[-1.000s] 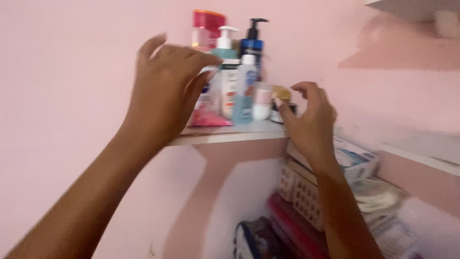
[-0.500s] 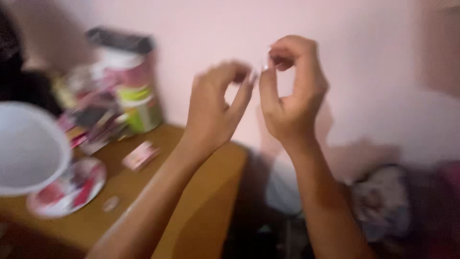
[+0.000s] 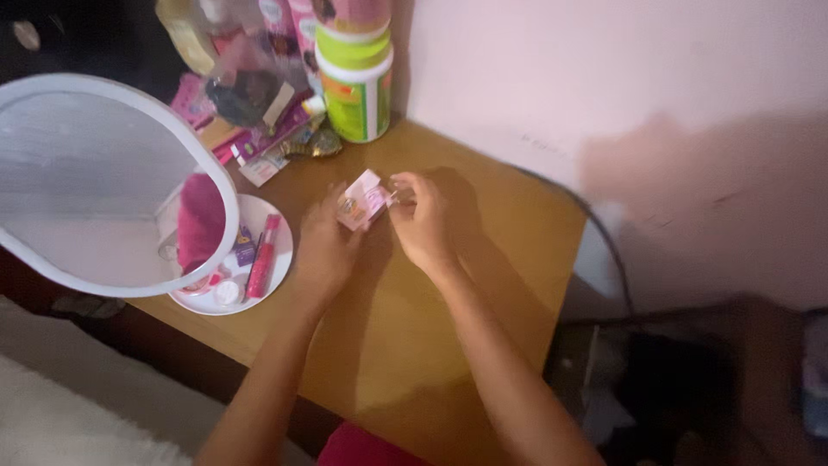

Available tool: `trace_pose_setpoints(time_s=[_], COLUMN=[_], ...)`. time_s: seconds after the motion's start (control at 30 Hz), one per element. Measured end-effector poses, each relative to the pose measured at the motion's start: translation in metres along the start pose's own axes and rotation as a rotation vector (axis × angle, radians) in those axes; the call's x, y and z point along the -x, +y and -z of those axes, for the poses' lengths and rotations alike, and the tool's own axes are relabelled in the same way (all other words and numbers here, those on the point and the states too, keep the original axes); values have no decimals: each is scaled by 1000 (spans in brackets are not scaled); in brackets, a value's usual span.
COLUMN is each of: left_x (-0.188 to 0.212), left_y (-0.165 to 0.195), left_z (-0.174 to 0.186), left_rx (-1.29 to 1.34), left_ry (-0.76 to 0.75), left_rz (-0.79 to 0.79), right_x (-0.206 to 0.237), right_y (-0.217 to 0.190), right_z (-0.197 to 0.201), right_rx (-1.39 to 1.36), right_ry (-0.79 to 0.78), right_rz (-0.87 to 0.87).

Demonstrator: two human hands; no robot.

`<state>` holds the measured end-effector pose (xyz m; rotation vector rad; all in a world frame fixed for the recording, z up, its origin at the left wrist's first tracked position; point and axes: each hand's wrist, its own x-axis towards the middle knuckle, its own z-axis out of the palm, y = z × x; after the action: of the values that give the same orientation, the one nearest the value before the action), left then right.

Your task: The person picks up toiletry bottles, jars, and cosmetic tubes from a cluttered wooden desk and places them one at a time onto a white wall shelf, arranging the bottles in a row and adding smaller items such as a cream jar and tubes to fill the shelf.

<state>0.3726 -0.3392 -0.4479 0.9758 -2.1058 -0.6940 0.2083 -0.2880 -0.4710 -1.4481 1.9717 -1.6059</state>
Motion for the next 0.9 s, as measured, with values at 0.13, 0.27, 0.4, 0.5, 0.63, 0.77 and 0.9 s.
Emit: trace_pose_setpoints(time_s=[0.13,0.27,0.4,0.5,0.63,0.77,0.9], left_x=[-12,-26,-40,-42,-40,-49,-47], left_y=[-24,-31,-29,-17,12,58,120], left_z=[-11,-25,-43,-59,-73,-92,-110], left_rx=[75,41,77,25,216,312,382], left_ry=[-175,-265,-148,-60,-45,-55,-236], left_rz=[136,151,-33,-15,-60,-229,-231], right_x=[1,-2,-2,1,7,4,11], right_y=[47,70,71,68,58,31,-19], right_z=[-33,-33,-25,-17,4,52,123], right_rx=[-12,-6,-253,-137,-382,-451,-166], right_ry=[12,40,-60,-3,169,231,273], right_rz=[-322,-321,-483,-417,-563,-401,-608])
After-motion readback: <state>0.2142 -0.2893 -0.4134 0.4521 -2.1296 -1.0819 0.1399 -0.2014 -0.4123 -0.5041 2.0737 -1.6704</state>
